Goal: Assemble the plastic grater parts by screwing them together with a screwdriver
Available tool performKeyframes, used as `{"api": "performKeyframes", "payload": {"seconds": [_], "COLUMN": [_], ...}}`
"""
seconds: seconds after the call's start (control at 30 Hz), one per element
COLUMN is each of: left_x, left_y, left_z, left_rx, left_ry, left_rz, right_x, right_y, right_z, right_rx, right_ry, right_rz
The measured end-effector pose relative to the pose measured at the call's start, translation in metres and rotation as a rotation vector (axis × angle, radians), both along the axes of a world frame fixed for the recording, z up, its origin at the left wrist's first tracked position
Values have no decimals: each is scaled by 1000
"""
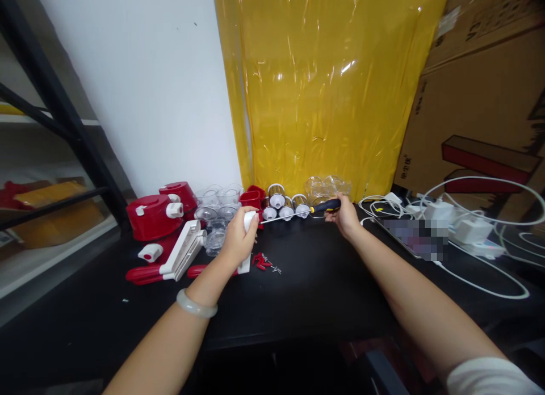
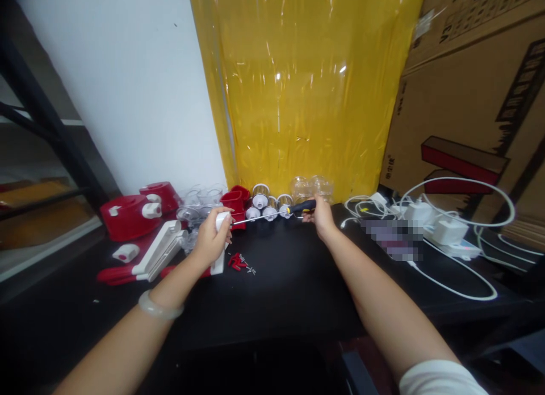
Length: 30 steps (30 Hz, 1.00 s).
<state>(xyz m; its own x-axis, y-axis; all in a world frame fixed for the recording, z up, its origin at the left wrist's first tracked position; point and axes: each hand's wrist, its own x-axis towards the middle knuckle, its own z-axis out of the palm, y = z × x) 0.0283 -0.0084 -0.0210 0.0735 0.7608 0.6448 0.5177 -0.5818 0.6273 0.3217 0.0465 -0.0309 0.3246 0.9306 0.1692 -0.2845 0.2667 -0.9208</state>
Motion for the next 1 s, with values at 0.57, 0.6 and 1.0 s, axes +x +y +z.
{"api": "performKeyframes", "payload": {"seconds": [0.57, 0.6, 1.0], "left_x": [0, 0, 0], "left_y": [0, 0, -1], "left_z": [0, 0, 1], "left_rx": [8, 8, 11], "left_ry": [-28, -24, -12], "left_rz": [1, 3, 4], "right_x": [2, 2, 2], "right_y": [3, 2, 4], "right_z": [-8, -8, -6], "right_rx": [121, 115, 44], "right_ry": [-123, -128, 37], "right_rz": [-37, -36, 58]}}
